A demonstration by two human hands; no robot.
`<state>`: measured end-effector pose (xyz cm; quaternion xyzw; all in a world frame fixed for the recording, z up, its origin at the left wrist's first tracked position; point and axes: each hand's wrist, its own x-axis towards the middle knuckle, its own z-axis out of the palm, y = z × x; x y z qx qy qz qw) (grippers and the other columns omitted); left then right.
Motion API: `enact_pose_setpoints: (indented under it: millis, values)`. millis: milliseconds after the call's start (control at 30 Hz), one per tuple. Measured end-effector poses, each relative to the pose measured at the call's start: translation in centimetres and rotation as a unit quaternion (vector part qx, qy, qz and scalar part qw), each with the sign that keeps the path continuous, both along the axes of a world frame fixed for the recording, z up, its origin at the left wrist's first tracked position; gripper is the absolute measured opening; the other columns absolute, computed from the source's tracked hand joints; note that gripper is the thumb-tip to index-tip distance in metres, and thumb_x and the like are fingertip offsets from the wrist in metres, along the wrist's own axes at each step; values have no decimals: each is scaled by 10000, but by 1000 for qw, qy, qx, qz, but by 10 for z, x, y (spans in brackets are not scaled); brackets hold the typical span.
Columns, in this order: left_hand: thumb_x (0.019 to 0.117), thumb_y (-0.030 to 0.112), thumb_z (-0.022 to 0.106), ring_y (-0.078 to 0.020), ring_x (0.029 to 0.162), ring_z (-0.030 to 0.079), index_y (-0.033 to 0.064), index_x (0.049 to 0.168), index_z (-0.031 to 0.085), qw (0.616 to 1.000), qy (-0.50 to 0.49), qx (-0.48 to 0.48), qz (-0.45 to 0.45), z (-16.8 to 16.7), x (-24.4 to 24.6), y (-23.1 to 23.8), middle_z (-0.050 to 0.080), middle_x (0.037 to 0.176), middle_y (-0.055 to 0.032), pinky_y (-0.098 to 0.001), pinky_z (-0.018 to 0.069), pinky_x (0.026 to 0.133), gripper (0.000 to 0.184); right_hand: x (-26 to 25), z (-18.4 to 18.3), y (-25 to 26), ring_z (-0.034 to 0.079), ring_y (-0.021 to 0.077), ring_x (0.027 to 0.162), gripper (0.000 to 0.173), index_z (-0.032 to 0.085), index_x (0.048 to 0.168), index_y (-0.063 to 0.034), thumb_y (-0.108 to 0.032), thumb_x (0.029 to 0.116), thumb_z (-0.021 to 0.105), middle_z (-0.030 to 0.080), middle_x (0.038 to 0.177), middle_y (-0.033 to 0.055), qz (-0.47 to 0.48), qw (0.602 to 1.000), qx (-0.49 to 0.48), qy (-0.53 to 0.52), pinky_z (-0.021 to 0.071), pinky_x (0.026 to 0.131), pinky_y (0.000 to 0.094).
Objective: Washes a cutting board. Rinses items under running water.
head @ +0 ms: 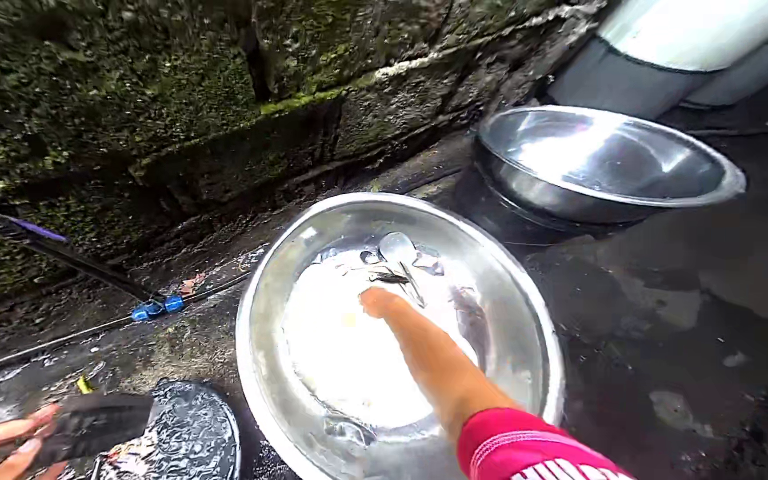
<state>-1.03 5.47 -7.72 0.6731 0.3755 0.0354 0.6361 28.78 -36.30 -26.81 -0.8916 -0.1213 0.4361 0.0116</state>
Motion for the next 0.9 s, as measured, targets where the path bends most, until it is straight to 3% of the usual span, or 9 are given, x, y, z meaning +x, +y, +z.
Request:
enact_pose_setpoints:
  millis: [67, 167, 267, 433, 500, 600, 667, 733, 900]
  values:
    - [957, -67, 525, -161, 1034, 711, 117, 1129, 595, 999, -27, 3, 24, -2, 3, -5, 722, 1150, 7, -377, 636, 798, 262, -2, -39, 24, 547, 455, 1313, 341, 627, 1326, 32, -130, 1034, 559, 597, 1377, 276, 4, 999, 51, 5, 419, 1080, 649]
    - [895, -113, 551, -187, 942, 730, 51, 1120, 639, 991, -55, 30, 117, -3, 9, -19, 731, 1105, -65, -335, 643, 715, 292, -18, -68, 63, 431, 457, 1425, 444, 497, 1468, 34, -85, 1042, 534, 479, 1507, 288, -28, 993, 113, -36, 345, 1175, 603]
    - [924, -117, 553, -210, 959, 730, 28, 1165, 641, 988, -56, 50, 133, 1, 7, -21, 717, 1149, -95, -348, 643, 770, 295, -19, -81, 78, 320, 505, 1484, 516, 354, 1559, 47, -35, 1061, 463, 344, 1583, 340, -44, 985, 130, -105, 281, 1211, 611]
    - [928, -95, 563, -208, 1004, 722, 60, 1153, 674, 991, -61, 67, 100, 6, -5, -17, 716, 1177, -80, -354, 638, 795, 295, -9, -87, 64, 456, 533, 1369, 448, 523, 1460, 6, -14, 1014, 553, 470, 1503, 306, -35, 989, 72, -125, 394, 1093, 681]
    - [930, -89, 560, -204, 1007, 722, 72, 1148, 672, 992, -65, 58, 90, 7, -8, -15, 718, 1184, -73, -349, 636, 795, 293, -8, -88, 57, 399, 547, 1403, 482, 510, 1477, -20, -34, 1001, 582, 442, 1530, 291, -23, 992, 30, -124, 380, 1088, 703]
    - [975, -86, 524, -197, 983, 723, 70, 1125, 649, 993, -63, 32, 95, 16, -10, -17, 714, 1188, -76, -344, 633, 786, 249, -5, -89, 44, 321, 547, 1453, 531, 499, 1482, -6, -119, 985, 648, 439, 1534, 300, 15, 993, -25, -114, 265, 1126, 749]
    - [1002, -71, 506, -201, 1005, 724, 72, 1101, 628, 992, -61, 19, 105, 25, -12, -16, 717, 1190, -72, -356, 632, 799, 213, -9, -85, 43, 381, 544, 1418, 581, 479, 1490, -2, -139, 958, 666, 490, 1483, 317, 57, 995, -59, -64, 287, 1113, 748]
    - [1015, -54, 494, -207, 1023, 713, 72, 1119, 628, 992, -67, 9, 111, 31, -16, -15, 707, 1208, -71, -362, 624, 816, 211, -16, -81, 41, 474, 505, 1374, 577, 468, 1477, 2, -154, 961, 671, 520, 1451, 315, 96, 991, -88, 10, 380, 1085, 704]
    - [1027, -32, 467, -183, 947, 715, 75, 1162, 582, 987, -98, -6, 130, 51, -30, -11, 704, 1143, -69, -329, 616, 787, 207, -17, -32, 72, 485, 479, 1374, 476, 579, 1397, 24, -262, 1020, 628, 548, 1436, 299, 271, 952, -112, 85, 364, 1107, 681]
